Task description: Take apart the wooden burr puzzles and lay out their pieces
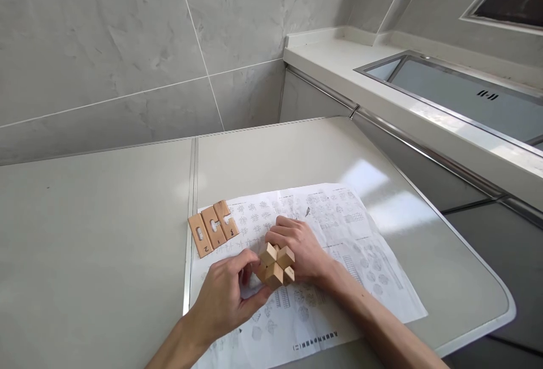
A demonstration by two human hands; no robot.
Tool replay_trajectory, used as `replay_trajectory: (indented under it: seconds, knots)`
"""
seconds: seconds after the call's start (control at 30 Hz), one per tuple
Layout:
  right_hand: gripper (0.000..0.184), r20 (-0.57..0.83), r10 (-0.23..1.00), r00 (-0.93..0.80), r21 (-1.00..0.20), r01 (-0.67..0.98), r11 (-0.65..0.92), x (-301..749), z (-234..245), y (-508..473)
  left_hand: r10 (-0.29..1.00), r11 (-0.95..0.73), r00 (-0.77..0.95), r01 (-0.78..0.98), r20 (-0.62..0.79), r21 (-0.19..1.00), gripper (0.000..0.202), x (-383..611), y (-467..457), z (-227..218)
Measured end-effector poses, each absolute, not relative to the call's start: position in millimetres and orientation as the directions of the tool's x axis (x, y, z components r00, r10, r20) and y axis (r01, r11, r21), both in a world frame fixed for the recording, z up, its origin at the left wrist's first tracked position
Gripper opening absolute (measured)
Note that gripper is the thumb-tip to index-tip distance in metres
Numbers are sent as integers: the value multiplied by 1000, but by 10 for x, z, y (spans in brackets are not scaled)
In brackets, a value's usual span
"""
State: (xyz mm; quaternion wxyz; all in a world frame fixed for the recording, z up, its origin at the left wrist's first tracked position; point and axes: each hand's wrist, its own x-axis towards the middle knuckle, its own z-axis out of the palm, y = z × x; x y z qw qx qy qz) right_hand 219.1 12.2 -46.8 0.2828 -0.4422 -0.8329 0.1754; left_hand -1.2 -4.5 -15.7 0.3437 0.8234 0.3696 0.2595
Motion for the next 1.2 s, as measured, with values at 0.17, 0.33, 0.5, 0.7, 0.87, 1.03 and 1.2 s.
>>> replay_trajectory:
  seconds: [0.17,0.33,0.5,0.7,0.87,1.03,1.2]
  knots:
    - [21,298,834,-464,-528,648,549,2186,-465,116,810,-492,537,402,237,772,31,-20,-36,-179]
    - [26,308,816,-489,-511,638,575,2159,-464,103,659,-716,622,344,424,607,58,-23,-2,-218]
    - [28,304,846,-438,-594,606,528,2124,-426,90,617,-758,647,335,448,560,45,-1,10,-167]
    - [26,187,959,-213,-806,524,274,2121,-310,103,756,-642,450,364,476,675,39,-26,-13,-186]
    - [50,-90,908,-409,-983,184,-14,2210,-102,106,856,-515,294,396,426,760,40,-56,-16,-255]
    - [45,-114,793,-599,-992,30,-120,2256,-31,103,853,-507,344,365,393,781,43,-62,-3,-261]
    - [40,-65,748,-660,-976,-114,-186,2299,-88,119,881,-410,369,285,296,866,90,-74,9,-258]
